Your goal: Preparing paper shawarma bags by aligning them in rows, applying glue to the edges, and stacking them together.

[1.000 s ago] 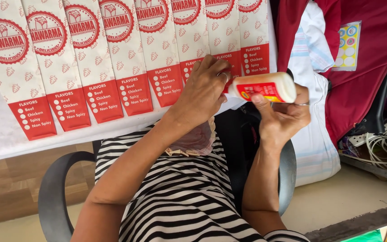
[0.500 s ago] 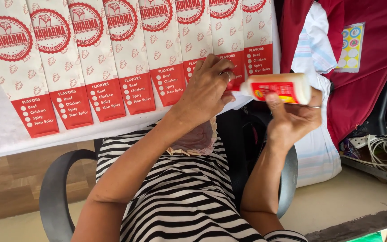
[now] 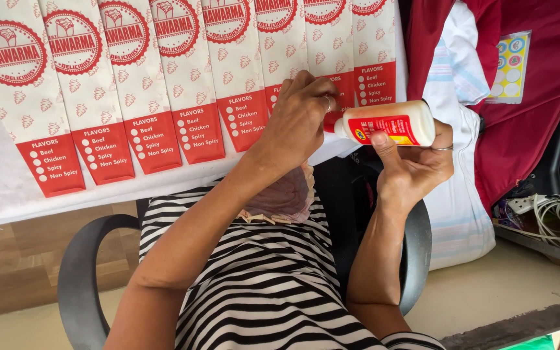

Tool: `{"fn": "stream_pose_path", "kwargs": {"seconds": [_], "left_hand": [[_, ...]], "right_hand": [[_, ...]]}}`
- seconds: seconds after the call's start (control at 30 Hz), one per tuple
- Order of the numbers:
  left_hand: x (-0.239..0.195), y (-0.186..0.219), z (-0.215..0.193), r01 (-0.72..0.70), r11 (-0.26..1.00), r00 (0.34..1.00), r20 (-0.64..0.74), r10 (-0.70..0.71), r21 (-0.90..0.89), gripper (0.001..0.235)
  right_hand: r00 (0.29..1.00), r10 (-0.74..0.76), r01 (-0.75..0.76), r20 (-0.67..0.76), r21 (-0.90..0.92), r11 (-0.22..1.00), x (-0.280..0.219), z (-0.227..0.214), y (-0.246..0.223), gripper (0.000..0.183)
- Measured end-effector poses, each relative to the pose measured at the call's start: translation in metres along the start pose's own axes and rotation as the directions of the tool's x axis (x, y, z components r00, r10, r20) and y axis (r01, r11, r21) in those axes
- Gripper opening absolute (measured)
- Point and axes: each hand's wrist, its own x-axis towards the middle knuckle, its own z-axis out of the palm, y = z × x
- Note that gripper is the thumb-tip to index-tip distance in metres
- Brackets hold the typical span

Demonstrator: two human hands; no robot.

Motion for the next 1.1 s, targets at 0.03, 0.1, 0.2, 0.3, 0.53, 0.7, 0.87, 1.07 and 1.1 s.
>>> {"fn": "stream_pose_path", "kwargs": {"seconds": [0.03, 0.1, 0.2, 0.3, 0.53, 0.7, 0.87, 1.07, 1.1], "left_hand": [[-0.001, 0.000, 0.000, 0.005, 1.000, 1.000, 0.015, -0.005, 0.003, 0.016], [0.000, -0.001, 0.000, 0.009, 1.000, 1.000, 0.024, -0.009, 0.008, 0.018], [-0.001, -0.001, 0.000, -0.019, 0.999, 0.999, 0.026, 0.018, 0.027, 0.035], [-0.001, -0.001, 0.002, -0.015, 0.999, 0.999, 0.033, 0.013, 0.034, 0.030], [-0.001, -0.004, 0.005, -0.053, 0.996, 0.998, 0.026, 0.052, 0.074, 0.021], [0.000, 0.002, -0.012, -0.130, 0.986, 0.991, 0.031, 0.127, 0.105, 0.025], [-0.012, 0.002, -0.061, -0.056, 0.991, 0.998, -0.004, 0.057, 0.124, 0.044], [-0.038, -0.006, -0.058, -0.027, 0.989, 0.999, 0.043, 0.021, 0.144, 0.022], [-0.040, -0.006, -0.056, -0.025, 0.989, 0.999, 0.042, 0.019, 0.142, 0.022]], "right_hand": [[1.000, -0.007, 0.007, -0.002, 0.001, 1.000, 0.000, -0.002, 0.002, 0.050], [1.000, -0.018, 0.018, -0.001, 0.005, 1.000, 0.007, -0.003, -0.007, 0.050], [0.999, 0.014, -0.020, -0.050, -0.123, 0.992, 0.016, -0.001, -0.031, 0.041], [0.993, 0.072, -0.082, -0.090, -0.116, 0.990, 0.010, 0.003, -0.030, 0.043], [0.988, 0.140, -0.142, -0.069, -0.026, 0.989, 0.003, 0.009, -0.022, 0.044], [0.983, 0.053, -0.064, -0.175, -0.057, 0.996, 0.017, -0.021, -0.013, 0.036], [0.988, 0.072, -0.064, -0.140, 0.062, 0.996, 0.012, -0.016, -0.016, 0.032], [0.999, 0.040, -0.039, -0.015, 0.041, 0.998, -0.008, -0.006, 0.012, 0.046], [0.999, 0.040, -0.039, -0.012, 0.039, 0.998, -0.008, 0.000, 0.004, 0.046]]}}
